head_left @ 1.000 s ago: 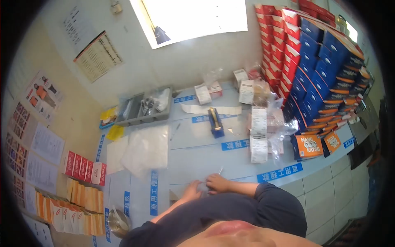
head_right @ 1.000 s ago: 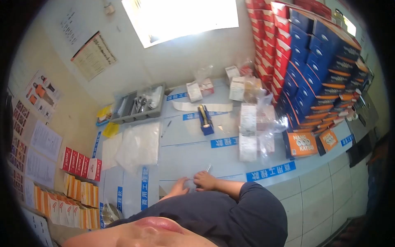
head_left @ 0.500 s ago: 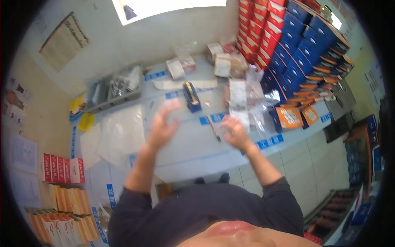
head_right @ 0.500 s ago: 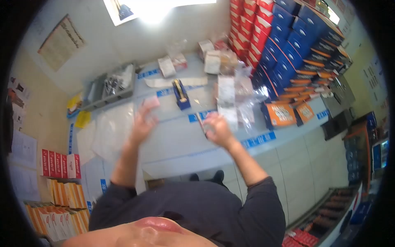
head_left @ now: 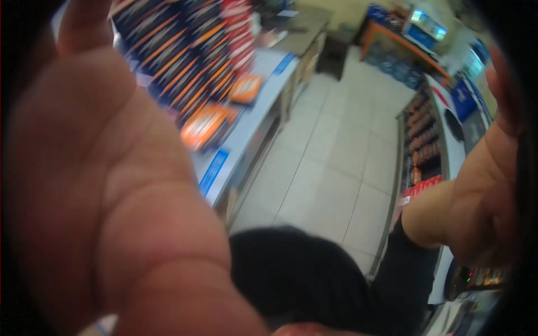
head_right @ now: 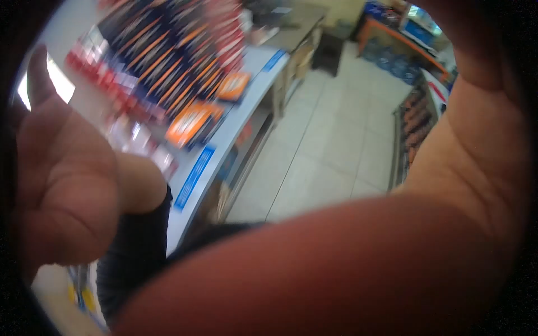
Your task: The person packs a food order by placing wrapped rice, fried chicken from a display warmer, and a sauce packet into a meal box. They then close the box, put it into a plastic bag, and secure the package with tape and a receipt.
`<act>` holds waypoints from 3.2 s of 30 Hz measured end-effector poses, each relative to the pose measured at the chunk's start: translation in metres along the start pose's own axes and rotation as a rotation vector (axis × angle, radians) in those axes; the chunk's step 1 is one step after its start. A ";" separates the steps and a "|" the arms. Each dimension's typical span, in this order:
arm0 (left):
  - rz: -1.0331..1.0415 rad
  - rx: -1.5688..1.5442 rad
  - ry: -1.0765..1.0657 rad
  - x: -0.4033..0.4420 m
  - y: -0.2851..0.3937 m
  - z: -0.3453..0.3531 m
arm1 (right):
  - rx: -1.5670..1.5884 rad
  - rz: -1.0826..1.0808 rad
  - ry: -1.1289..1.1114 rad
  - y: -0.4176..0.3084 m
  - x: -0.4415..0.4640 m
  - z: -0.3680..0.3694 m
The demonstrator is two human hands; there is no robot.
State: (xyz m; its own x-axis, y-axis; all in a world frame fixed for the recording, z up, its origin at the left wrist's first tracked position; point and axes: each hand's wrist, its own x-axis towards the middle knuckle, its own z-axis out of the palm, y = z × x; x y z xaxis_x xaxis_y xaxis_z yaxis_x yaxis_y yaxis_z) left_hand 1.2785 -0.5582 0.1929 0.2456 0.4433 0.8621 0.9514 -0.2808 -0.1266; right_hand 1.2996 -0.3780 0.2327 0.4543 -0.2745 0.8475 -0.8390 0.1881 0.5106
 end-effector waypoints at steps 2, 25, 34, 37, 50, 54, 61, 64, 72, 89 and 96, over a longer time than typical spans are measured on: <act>0.081 -0.102 -0.024 0.014 -0.040 0.044 | -0.112 -0.018 -0.054 0.009 -0.021 -0.049; -0.017 -0.366 -0.121 -0.020 -0.635 0.207 | -0.763 2.603 -1.417 0.064 -0.744 -0.369; 0.134 -0.568 -0.152 0.026 -0.913 0.419 | -0.876 3.900 0.174 -0.029 -0.660 -0.331; 0.148 -0.587 -0.144 0.041 -0.993 0.486 | -1.337 3.576 -0.578 -0.040 -0.807 -0.364; 0.084 -0.508 -0.142 0.088 -1.317 0.633 | -0.925 2.071 -0.477 0.779 -1.080 -0.705; 0.089 -0.482 -0.134 0.084 -1.444 0.673 | -0.948 2.158 -0.646 0.832 -1.164 -0.750; 0.110 -0.461 -0.119 0.122 -1.668 0.757 | -0.092 2.941 -1.220 0.656 -1.352 -0.745; 0.143 -0.453 -0.119 0.140 -1.750 0.817 | -0.092 3.045 -1.190 0.749 -1.302 -0.718; 0.209 -0.272 -0.047 0.210 -1.946 0.981 | -0.283 2.487 -0.721 1.020 -1.416 -0.892; -0.668 -0.355 -1.715 0.169 -2.261 1.549 | -1.376 2.971 -0.330 1.162 -1.633 -1.410; -0.020 -0.377 -1.368 0.463 -2.282 1.912 | -1.609 3.525 0.537 1.045 -1.550 -1.349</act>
State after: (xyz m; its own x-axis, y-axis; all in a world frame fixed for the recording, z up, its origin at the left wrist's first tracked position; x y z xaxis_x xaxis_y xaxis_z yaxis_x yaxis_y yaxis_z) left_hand -0.4237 1.9152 -0.0576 0.4228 0.8504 -0.3132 0.9045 -0.3748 0.2033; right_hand 0.1232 1.5162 -0.3520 0.5760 0.4909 -0.6536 0.6664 -0.7451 0.0277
